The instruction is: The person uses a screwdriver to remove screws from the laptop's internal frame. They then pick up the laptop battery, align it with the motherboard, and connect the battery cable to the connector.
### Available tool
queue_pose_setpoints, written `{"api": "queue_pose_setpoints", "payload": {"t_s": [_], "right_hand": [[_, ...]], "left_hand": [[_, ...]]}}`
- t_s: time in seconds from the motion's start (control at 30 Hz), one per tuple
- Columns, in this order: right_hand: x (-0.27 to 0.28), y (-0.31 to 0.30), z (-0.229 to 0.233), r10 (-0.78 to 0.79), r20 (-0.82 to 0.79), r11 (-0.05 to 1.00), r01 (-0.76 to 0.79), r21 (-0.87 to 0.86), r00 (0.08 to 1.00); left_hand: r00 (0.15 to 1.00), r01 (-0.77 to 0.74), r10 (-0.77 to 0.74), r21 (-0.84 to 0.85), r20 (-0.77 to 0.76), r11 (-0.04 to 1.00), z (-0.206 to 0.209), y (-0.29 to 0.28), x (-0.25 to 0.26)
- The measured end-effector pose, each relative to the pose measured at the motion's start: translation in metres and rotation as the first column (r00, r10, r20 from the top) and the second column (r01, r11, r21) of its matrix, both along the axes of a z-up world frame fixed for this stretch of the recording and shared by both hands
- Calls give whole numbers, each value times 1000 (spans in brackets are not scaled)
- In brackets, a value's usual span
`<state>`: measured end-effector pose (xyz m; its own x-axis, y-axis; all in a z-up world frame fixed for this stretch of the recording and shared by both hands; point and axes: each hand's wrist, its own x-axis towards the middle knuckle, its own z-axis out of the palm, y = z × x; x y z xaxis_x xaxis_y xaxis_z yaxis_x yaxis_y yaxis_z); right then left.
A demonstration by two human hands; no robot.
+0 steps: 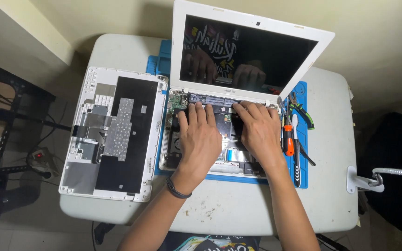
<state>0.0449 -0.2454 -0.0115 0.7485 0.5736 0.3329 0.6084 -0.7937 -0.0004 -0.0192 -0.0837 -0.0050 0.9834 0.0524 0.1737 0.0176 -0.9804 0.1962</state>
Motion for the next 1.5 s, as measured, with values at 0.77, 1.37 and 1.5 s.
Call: {"api": "queue_pose_setpoints", "payload": {"t_s": [0.77,1.37,1.5], "right_hand": [[-9,-18,9,-6,-137,995,19,94,991],[-23,-76,41,-245,-348,928,323,187,905],[-42,-79,52,-476,-452,815,572,97,755]], "left_hand": [[987,159,-153,-135,55,978,-16,20,8],[975,209,-186,-217,119,954,-16,38,5],[936,349,-309,-315,170,883,-16,35,7]]}}
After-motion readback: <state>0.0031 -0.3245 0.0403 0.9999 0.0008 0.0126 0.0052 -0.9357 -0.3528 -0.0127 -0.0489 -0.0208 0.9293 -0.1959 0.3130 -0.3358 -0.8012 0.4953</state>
